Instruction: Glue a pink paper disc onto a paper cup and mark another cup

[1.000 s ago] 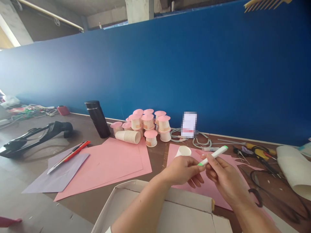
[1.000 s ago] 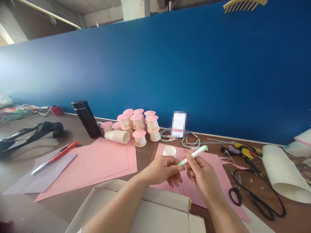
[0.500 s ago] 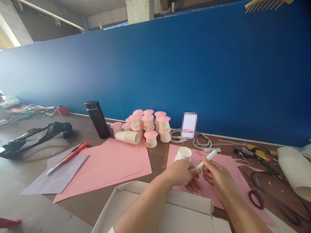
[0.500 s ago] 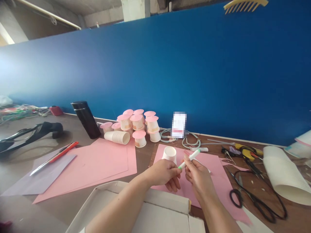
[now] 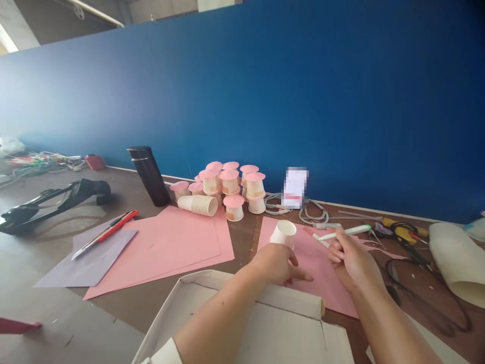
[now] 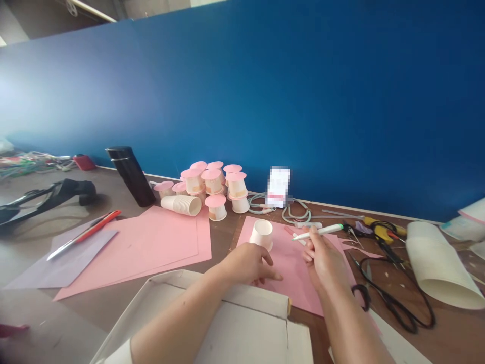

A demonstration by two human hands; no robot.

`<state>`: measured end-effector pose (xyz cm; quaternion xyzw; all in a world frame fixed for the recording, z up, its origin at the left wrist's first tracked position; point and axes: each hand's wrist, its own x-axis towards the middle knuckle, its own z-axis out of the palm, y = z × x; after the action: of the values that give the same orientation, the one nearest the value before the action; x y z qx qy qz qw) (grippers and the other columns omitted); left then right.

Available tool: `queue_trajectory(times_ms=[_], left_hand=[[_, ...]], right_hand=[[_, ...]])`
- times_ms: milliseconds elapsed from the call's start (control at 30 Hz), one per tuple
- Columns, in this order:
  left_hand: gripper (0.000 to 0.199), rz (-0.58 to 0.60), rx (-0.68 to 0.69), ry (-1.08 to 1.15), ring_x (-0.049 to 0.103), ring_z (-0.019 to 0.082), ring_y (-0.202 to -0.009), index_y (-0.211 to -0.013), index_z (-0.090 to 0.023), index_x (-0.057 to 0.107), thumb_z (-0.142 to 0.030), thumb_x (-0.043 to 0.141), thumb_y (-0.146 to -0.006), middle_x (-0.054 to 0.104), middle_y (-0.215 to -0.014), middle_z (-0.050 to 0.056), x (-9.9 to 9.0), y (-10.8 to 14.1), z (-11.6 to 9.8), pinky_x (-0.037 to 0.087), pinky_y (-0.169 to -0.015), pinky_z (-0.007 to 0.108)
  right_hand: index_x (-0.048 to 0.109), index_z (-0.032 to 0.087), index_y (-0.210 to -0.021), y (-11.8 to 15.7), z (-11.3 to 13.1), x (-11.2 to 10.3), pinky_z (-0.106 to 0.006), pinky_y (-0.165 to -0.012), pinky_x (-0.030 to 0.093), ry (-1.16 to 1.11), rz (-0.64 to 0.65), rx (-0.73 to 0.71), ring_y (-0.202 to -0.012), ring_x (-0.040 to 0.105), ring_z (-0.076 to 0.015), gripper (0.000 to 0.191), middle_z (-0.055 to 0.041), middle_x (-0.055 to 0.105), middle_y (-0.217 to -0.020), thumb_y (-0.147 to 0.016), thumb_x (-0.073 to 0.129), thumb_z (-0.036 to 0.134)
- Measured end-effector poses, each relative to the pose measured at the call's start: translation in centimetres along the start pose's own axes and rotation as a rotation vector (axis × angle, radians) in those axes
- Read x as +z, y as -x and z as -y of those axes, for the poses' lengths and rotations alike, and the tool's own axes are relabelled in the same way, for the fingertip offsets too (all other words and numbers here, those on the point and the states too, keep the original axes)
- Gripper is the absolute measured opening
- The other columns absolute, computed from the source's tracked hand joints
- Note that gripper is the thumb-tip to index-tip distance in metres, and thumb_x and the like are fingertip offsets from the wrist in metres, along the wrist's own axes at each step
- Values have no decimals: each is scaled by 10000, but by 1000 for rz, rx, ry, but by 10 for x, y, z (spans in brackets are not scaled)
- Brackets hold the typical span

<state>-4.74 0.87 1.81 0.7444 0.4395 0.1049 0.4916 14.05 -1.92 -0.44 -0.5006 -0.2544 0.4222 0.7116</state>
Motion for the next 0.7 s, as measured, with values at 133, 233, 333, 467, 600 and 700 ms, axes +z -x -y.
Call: queue_trajectory(times_ms=[133, 233, 333, 467, 600, 700], left_hand=[[438, -369, 53, -78, 568, 188, -616, -701, -221, 570, -646, 663, -645, 612, -636, 12, -15, 5, 0, 386, -569, 282], [600, -556, 21, -98, 595, 244, -841, -1054, -208, 551, -591, 717, -623, 630, -942, 76, -19, 4, 2, 421, -704, 321], [932, -534, 31, -158, 488, 329, -1130, -1307, -171, 403, -472, 818, -529, 504, -1219, 172, -12, -7, 8, 401, -877, 383], [852, -493, 43, -175, 417, 356, -1190, -1247, -173, 480, -447, 819, -514, 479, -1225, 168, 0, -28, 18, 354, -968, 424], [602, -538, 108, -93, 451, 339, -1138, -1102, -198, 573, -435, 769, -585, 536, -1174, 134, 0, -38, 24, 357, -955, 437], [598, -488, 135, 284, 507, 307, -1089, -1120, -199, 573, -409, 781, -600, 584, -1155, 131, -9, -31, 19, 380, -923, 417]], right_hand=[[652, 182, -853, 0, 1, -3, -157, -345, 237, -17, -49, 16, -431, 272, -16, 357, 68, 392, -590, -658, 768, 458], [659, 187, -871, 1, 5, -5, -146, -343, 233, -48, -57, 32, -423, 270, -7, 368, 65, 420, -593, -643, 781, 450], [672, 190, -915, 4, 4, -2, -139, -347, 239, -60, -33, 38, -416, 261, 1, 387, 63, 444, -602, -650, 778, 450], [684, 185, -960, 6, 1, 3, -142, -348, 246, -34, -16, -3, -406, 260, 2, 403, 51, 495, -606, -675, 757, 460], [679, 191, -1018, 7, 1, 3, -141, -351, 262, -1, -25, -9, -415, 292, -2, 444, -3, 621, -706, -668, 764, 451], [667, 205, -1022, 8, 2, 3, -138, -385, 320, 29, -25, -14, -460, 377, -14, 457, -46, 683, -846, -630, 797, 398]])
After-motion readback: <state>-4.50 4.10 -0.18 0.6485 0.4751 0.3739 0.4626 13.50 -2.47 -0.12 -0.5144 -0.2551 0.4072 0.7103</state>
